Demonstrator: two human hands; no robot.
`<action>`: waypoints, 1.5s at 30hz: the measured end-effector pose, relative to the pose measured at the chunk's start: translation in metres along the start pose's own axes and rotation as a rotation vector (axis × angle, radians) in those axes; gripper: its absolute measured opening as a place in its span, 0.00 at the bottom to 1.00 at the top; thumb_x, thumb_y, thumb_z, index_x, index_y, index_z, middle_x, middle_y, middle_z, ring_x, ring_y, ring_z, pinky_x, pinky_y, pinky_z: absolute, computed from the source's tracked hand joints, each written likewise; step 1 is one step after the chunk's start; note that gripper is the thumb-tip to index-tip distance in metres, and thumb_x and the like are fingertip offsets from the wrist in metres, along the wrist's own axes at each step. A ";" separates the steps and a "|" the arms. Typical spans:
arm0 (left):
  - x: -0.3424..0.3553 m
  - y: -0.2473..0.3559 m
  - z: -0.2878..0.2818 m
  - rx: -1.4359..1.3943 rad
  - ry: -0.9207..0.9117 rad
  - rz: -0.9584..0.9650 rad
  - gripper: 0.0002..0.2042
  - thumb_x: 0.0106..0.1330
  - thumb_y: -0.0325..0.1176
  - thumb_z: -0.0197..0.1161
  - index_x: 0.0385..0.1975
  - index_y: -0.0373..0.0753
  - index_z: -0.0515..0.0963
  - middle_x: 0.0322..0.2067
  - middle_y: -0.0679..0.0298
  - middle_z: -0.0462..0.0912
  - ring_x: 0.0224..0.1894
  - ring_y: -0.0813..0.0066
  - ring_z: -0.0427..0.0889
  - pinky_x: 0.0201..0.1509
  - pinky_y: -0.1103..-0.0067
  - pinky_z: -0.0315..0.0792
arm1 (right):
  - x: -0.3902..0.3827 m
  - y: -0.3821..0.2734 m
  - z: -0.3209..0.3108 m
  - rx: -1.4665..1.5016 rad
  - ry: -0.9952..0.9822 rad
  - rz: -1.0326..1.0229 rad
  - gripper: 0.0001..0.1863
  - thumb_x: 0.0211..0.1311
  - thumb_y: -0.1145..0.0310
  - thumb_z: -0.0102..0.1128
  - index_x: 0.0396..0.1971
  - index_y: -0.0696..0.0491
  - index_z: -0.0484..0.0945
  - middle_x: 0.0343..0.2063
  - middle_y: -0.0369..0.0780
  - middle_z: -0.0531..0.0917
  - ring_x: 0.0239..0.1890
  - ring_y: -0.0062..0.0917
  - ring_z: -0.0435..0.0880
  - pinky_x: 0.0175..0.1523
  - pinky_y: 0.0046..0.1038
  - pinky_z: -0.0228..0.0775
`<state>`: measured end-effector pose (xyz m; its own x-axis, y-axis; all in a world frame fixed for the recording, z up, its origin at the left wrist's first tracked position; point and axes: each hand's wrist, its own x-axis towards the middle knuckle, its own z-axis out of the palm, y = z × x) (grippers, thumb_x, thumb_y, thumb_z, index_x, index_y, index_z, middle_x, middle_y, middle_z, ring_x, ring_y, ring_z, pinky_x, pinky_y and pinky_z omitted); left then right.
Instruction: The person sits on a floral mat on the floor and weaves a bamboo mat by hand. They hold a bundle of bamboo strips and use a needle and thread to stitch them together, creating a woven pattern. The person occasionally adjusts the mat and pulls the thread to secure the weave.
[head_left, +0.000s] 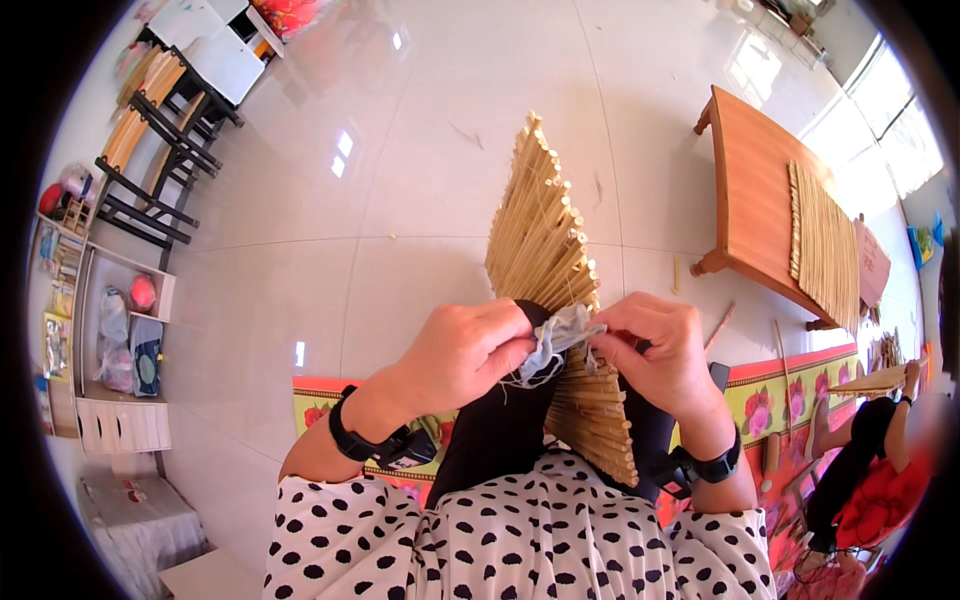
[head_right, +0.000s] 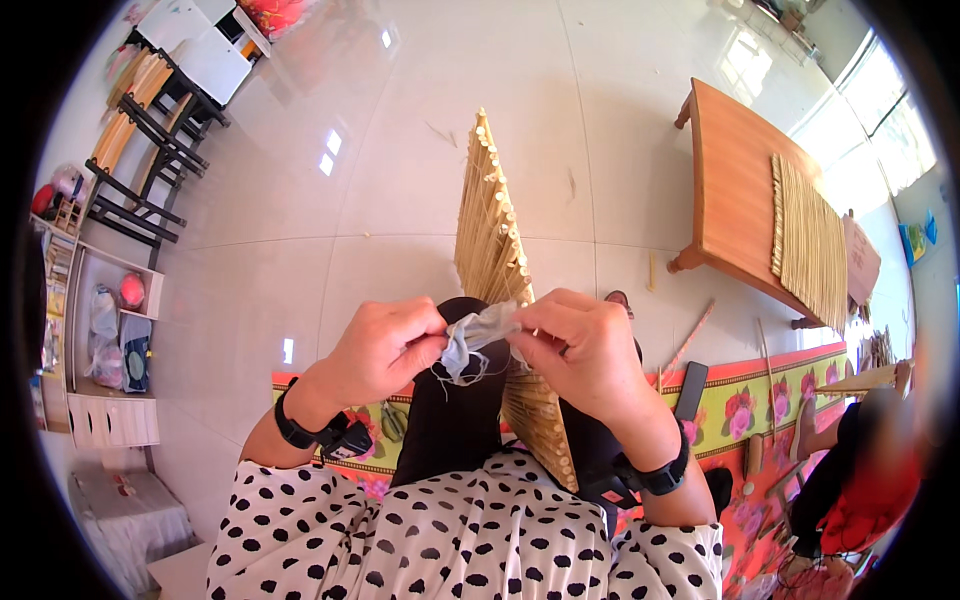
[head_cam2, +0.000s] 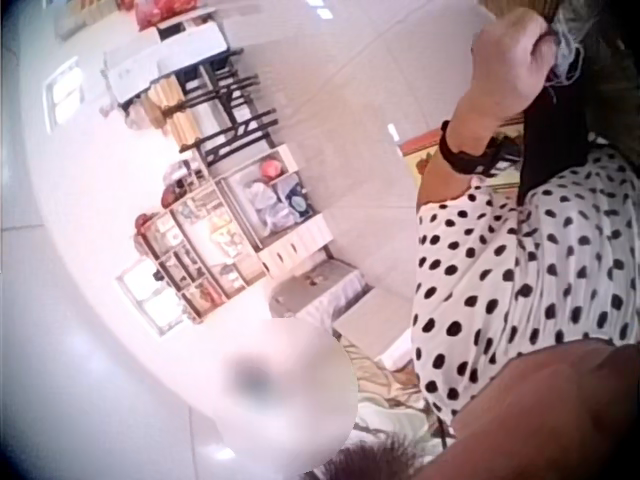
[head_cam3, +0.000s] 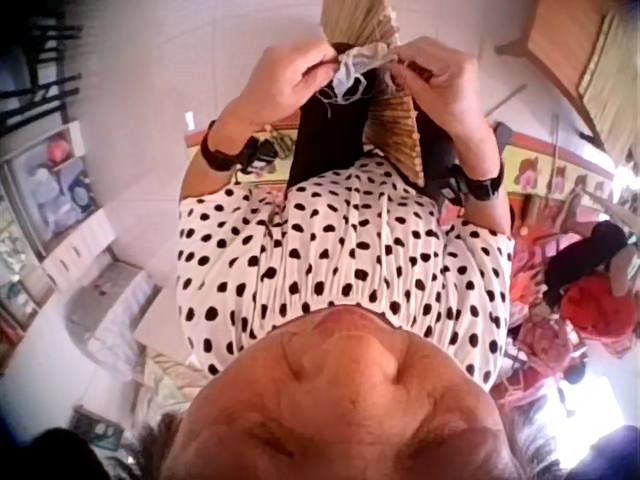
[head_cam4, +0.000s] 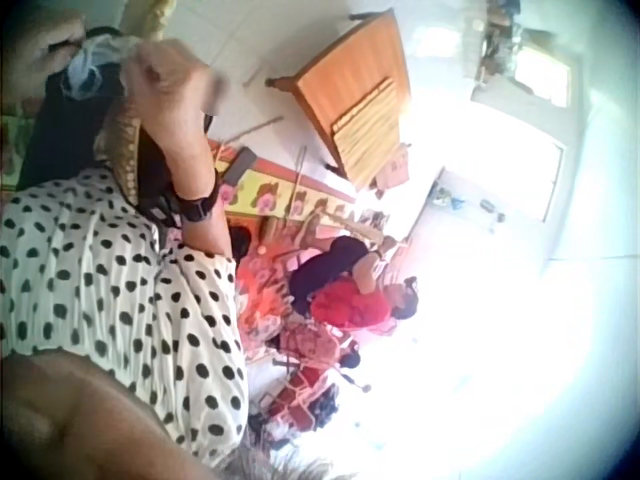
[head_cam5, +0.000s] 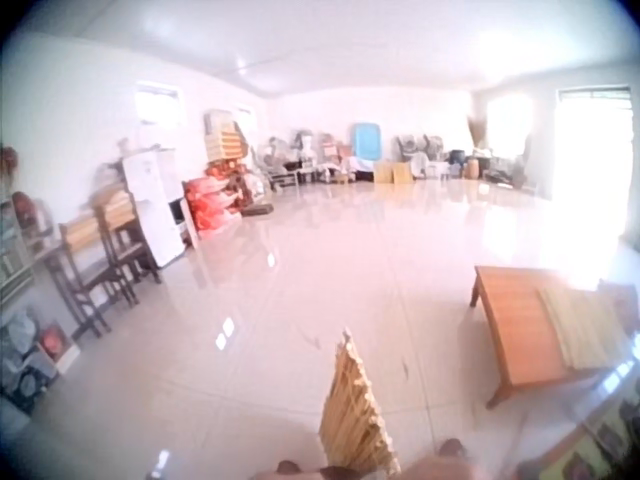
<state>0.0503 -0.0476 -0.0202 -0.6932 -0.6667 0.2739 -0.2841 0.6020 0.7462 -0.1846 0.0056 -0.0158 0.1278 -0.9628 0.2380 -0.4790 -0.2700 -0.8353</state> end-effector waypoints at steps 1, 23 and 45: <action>-0.001 -0.001 -0.002 -0.040 0.013 -0.020 0.05 0.59 0.21 0.63 0.28 0.35 0.73 0.23 0.61 0.73 0.21 0.67 0.73 0.25 0.75 0.66 | 0.000 -0.002 0.000 -0.003 0.000 0.000 0.09 0.50 0.79 0.68 0.34 0.56 0.84 0.27 0.39 0.82 0.23 0.21 0.81 0.29 0.20 0.72; -0.068 -0.023 -0.037 -0.364 0.298 -0.233 0.04 0.65 0.22 0.53 0.28 0.32 0.72 0.37 0.62 0.78 0.31 0.85 0.75 0.34 0.83 0.69 | 0.003 -0.011 -0.007 0.510 0.156 0.028 0.04 0.69 0.79 0.50 0.38 0.60 0.75 0.31 0.41 0.83 0.22 0.15 0.77 0.27 0.15 0.70; -0.094 -0.062 -0.020 0.238 0.139 -0.420 0.16 0.65 0.31 0.58 0.52 0.37 0.73 0.57 0.49 0.71 0.52 0.52 0.77 0.56 0.68 0.72 | -0.003 -0.042 -0.019 0.258 0.022 -0.044 0.04 0.56 0.83 0.59 0.30 0.61 0.80 0.36 0.45 0.83 0.23 0.17 0.78 0.28 0.16 0.68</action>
<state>0.1464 -0.0305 -0.0804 -0.3965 -0.9154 0.0697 -0.6741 0.3418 0.6548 -0.1812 0.0193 0.0276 0.1231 -0.9504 0.2857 -0.2358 -0.3076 -0.9218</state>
